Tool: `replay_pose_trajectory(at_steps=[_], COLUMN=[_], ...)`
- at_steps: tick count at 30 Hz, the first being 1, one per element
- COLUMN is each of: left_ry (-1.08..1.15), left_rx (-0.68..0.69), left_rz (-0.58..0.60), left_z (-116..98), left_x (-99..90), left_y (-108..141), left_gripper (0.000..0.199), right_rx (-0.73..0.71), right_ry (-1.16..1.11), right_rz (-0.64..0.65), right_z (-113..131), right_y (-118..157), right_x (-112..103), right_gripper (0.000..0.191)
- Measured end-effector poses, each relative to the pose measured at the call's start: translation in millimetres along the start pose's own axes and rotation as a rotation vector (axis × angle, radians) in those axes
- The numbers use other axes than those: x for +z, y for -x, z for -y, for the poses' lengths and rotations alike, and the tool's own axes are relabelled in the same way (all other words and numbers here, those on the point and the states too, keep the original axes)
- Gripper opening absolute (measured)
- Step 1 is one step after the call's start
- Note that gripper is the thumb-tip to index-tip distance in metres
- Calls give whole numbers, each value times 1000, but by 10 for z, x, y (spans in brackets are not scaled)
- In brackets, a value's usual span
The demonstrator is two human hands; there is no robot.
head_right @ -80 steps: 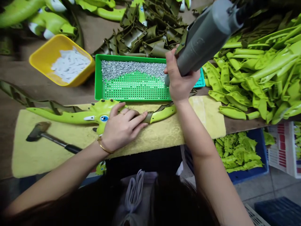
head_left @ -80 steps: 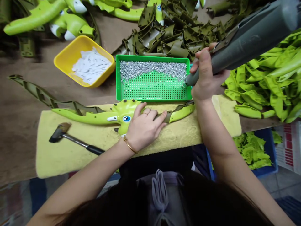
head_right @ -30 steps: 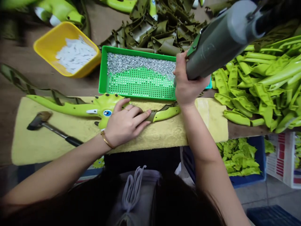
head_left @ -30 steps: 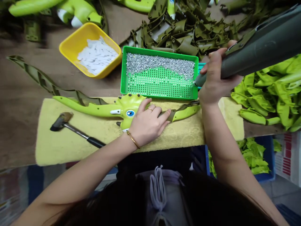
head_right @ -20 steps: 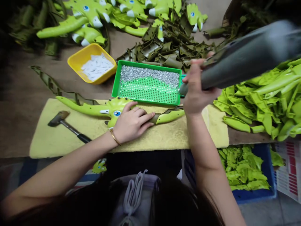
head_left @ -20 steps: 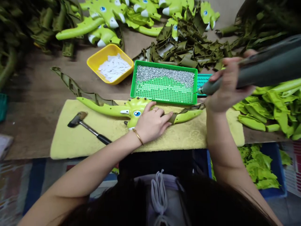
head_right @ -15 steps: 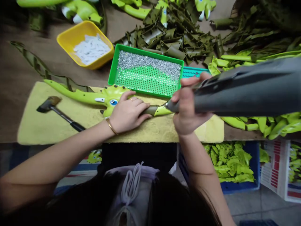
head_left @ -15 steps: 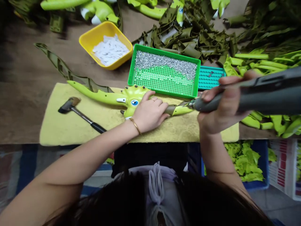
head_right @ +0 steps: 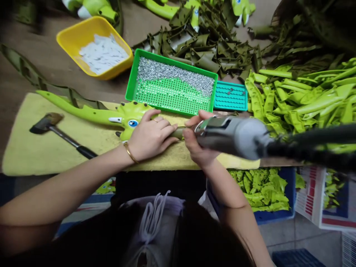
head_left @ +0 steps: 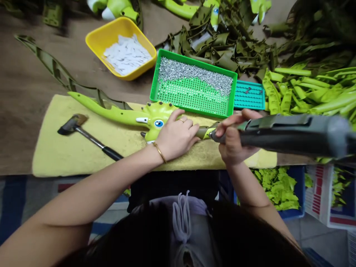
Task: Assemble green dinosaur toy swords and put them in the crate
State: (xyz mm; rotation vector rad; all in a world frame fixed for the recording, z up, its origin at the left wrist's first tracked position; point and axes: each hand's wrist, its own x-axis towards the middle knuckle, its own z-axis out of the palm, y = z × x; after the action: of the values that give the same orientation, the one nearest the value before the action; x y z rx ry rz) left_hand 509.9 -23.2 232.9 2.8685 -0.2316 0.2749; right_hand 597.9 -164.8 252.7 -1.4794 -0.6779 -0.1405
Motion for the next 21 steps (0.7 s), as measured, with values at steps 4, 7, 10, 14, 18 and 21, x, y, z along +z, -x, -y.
replay_pose_trajectory(at_steps=[4,7,10,14,18,21], left_ry=[-25,-28,-23,-30,-19,-8], left_rx=[37,43,53,52,50,40], left_rz=[-38,-55,-71,-67,-65,-51], left_z=[20,25,25,28,26,20], left_x=[11,22,27,34,30,19], left_y=[20,28,31,37,38,32], left_gripper=[34,34,34,34,34,33], right_rx=[-247,-174,-141,-82,-111,-193], right_ry=[-98,7,80,28,51,-20], right_rz=[-422,-536,-465,-323,-416,-504], right_z=[-181,-524,-793,-891,-846,-650], right_y=[-565,-883,-924,-827,-879,-915], right_x=[143,203,170,95,120,143], right_gripper=[27,24,31,37,27,16])
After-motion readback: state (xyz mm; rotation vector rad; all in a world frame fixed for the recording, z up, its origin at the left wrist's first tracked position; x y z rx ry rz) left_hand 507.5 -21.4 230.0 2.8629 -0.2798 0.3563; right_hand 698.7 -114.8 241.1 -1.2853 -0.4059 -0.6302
